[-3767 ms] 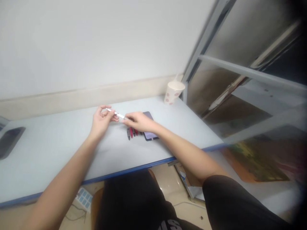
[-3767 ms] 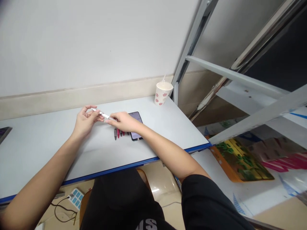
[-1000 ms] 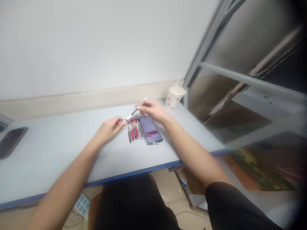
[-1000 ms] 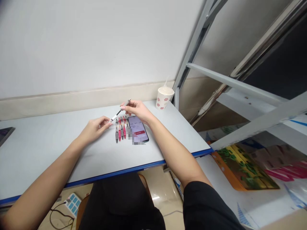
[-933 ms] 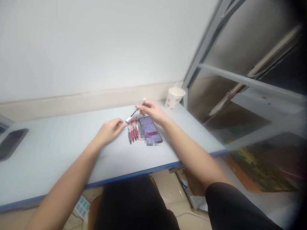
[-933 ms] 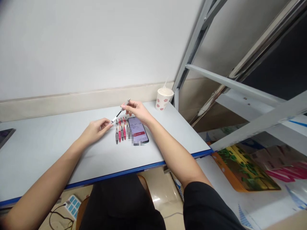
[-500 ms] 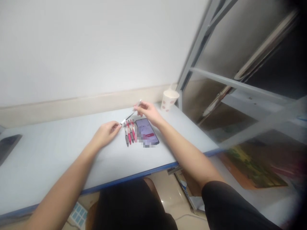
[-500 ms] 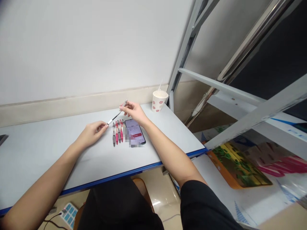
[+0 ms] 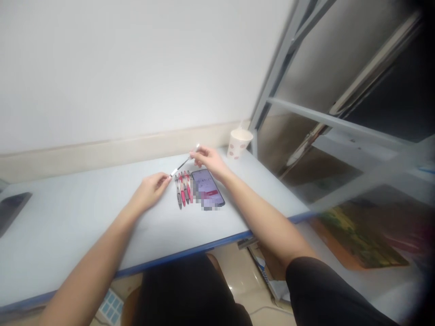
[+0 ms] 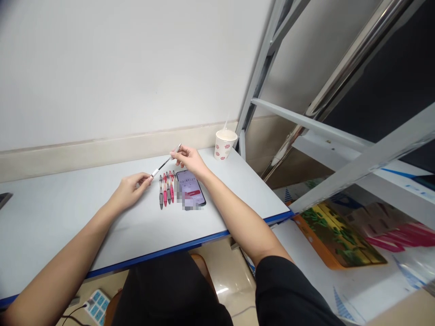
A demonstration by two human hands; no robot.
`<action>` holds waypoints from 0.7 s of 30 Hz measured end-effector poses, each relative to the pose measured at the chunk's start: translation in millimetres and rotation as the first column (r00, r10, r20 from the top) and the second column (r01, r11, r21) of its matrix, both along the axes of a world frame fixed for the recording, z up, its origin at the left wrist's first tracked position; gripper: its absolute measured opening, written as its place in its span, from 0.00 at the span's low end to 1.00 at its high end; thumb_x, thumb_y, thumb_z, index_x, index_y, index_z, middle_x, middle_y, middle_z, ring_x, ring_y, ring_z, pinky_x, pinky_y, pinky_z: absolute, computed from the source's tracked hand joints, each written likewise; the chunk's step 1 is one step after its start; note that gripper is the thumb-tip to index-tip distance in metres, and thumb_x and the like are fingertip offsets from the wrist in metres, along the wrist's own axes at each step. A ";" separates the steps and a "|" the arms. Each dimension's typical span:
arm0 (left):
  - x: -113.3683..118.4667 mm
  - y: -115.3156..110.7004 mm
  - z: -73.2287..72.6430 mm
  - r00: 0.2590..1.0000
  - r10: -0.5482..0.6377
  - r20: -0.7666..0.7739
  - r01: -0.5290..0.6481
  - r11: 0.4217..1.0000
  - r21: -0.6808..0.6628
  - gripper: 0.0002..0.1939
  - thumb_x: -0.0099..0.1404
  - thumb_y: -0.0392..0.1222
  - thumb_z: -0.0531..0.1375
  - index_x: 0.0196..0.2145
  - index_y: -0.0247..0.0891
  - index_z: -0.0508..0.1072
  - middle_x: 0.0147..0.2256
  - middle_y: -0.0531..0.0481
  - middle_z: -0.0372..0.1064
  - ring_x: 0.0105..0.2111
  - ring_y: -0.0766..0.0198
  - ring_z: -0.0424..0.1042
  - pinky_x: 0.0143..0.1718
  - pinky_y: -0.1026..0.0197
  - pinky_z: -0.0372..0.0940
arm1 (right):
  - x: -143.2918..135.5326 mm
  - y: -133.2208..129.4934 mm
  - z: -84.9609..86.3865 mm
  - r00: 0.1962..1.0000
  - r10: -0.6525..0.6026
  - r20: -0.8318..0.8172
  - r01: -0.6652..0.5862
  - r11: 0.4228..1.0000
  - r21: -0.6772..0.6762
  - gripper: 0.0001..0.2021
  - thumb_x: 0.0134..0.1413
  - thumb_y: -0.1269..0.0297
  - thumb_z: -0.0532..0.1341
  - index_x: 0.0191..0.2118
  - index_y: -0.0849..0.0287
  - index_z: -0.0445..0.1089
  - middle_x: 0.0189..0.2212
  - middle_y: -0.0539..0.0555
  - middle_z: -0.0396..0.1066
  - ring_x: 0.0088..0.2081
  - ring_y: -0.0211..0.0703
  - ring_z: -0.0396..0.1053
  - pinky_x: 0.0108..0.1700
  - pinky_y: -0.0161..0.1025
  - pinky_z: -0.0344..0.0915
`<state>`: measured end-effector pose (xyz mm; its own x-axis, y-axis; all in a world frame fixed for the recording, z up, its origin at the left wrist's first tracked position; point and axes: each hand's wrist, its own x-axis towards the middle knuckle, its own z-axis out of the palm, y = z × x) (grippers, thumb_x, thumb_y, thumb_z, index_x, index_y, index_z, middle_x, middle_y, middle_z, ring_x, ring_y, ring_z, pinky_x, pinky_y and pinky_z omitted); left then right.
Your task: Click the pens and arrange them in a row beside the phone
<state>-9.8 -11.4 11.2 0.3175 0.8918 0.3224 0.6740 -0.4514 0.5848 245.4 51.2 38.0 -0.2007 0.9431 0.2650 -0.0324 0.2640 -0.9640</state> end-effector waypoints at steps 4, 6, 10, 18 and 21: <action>-0.3 0.1 -0.3 1.000 0.009 -0.016 -0.009 1.000 0.005 0.21 0.75 0.57 0.53 0.43 0.39 0.78 0.39 0.44 0.81 0.38 0.55 0.77 0.45 0.55 0.70 | -0.3 -0.3 0.8 1.000 -0.018 -0.017 0.018 1.000 -0.005 0.18 0.48 0.49 0.73 0.33 0.59 0.73 0.31 0.52 0.77 0.28 0.35 0.66 0.30 0.35 0.63; -1.1 0.8 -0.9 1.000 0.009 -0.016 -0.009 1.000 0.009 0.20 0.74 0.57 0.54 0.43 0.39 0.78 0.39 0.43 0.81 0.38 0.55 0.77 0.46 0.54 0.70 | -0.5 -1.3 1.6 0.999 -0.029 -0.024 0.029 1.000 0.001 0.18 0.48 0.49 0.72 0.33 0.59 0.73 0.32 0.52 0.77 0.28 0.35 0.67 0.30 0.35 0.63; -1.7 0.8 -1.1 1.000 0.013 -0.013 -0.013 1.000 -0.010 0.20 0.74 0.57 0.54 0.43 0.39 0.78 0.40 0.43 0.82 0.38 0.55 0.78 0.45 0.54 0.71 | -1.0 -3.2 1.4 1.000 -0.006 0.007 0.006 1.000 0.017 0.16 0.50 0.50 0.71 0.35 0.59 0.75 0.32 0.53 0.77 0.29 0.36 0.68 0.30 0.35 0.64; 0.3 -0.8 0.7 1.000 -0.010 -0.020 0.010 1.000 -0.028 0.22 0.74 0.59 0.54 0.42 0.40 0.78 0.38 0.44 0.81 0.36 0.54 0.77 0.43 0.55 0.69 | -1.0 -1.3 -1.5 1.000 0.000 0.003 0.000 1.000 -0.007 0.16 0.50 0.51 0.71 0.34 0.59 0.74 0.34 0.54 0.78 0.29 0.35 0.67 0.30 0.34 0.63; 0.2 -0.3 0.4 1.000 -0.001 -0.022 0.001 1.000 -0.025 0.22 0.74 0.59 0.54 0.42 0.40 0.78 0.38 0.44 0.81 0.36 0.54 0.77 0.43 0.55 0.69 | -1.7 -0.8 -2.1 1.000 -0.006 0.004 0.006 1.000 -0.009 0.16 0.49 0.51 0.71 0.34 0.60 0.75 0.33 0.53 0.78 0.28 0.35 0.67 0.30 0.34 0.63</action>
<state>-9.6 -11.7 11.6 0.3254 0.8990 0.2930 0.6864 -0.4377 0.5807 243.7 50.4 35.9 -0.1964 0.9465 0.2560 -0.0270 0.2558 -0.9664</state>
